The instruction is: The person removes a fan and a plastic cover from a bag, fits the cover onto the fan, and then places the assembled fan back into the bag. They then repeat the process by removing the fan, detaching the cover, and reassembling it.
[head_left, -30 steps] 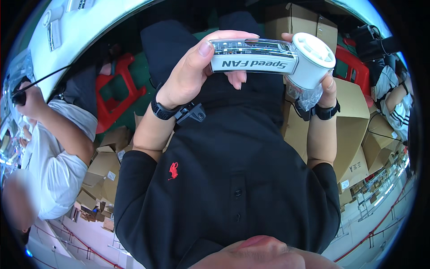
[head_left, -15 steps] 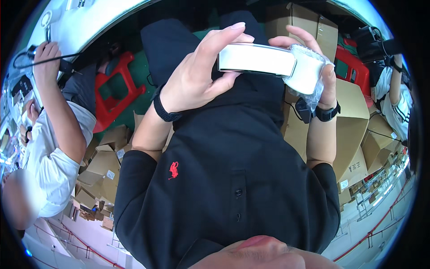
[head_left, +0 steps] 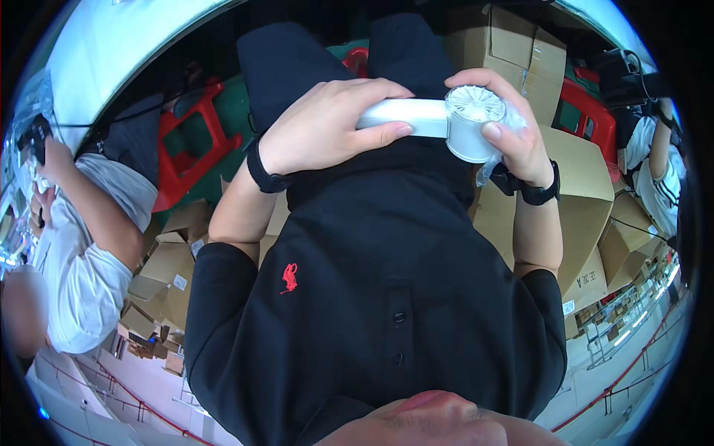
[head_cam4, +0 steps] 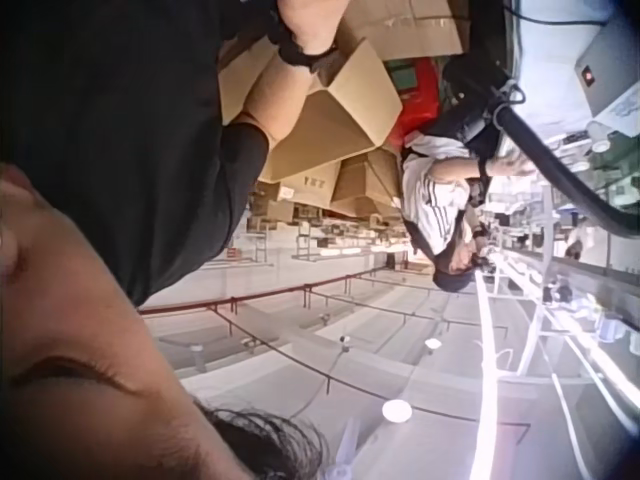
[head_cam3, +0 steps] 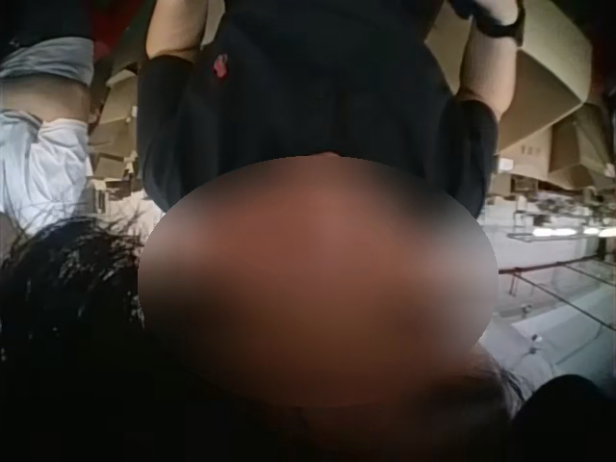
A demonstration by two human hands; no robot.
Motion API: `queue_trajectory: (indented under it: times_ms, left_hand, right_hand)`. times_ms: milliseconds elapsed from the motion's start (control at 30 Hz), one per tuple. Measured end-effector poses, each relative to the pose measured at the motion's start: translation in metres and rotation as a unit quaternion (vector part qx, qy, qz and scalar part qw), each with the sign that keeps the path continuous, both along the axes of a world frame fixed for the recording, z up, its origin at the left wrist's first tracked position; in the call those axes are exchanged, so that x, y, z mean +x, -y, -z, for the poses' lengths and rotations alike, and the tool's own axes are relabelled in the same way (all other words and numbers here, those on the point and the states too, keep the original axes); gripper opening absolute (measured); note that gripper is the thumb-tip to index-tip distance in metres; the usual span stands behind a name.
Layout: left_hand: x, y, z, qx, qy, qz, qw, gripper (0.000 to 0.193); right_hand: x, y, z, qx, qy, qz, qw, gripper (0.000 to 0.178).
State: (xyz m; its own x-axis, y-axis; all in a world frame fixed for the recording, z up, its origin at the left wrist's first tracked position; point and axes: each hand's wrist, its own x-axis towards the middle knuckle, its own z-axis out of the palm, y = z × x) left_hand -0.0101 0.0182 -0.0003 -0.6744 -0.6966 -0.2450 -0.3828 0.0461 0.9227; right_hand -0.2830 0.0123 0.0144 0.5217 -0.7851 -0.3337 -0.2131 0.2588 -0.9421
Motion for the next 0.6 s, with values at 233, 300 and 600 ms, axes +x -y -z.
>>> queue_trajectory:
  times_ms: [233, 300, 600]
  left_hand:
    - [-0.004, -0.022, -0.006, 0.23, -0.034, 0.043, 0.972, 0.034]
    - [-0.009, -0.028, -0.01, 0.306, -0.055, 0.032, 0.95, 0.035]
    - [-0.013, -0.05, -0.044, 0.384, -0.033, 0.066, 0.92, 0.033]
  right_hand:
    - [0.01, -0.02, 0.003, 0.259, -0.036, 0.043, 0.964, 0.056]
    - [0.011, -0.029, 0.002, 0.281, -0.039, 0.053, 0.958, 0.055]
    - [0.012, -0.07, -0.014, 0.348, 0.021, 0.108, 0.931, 0.062]
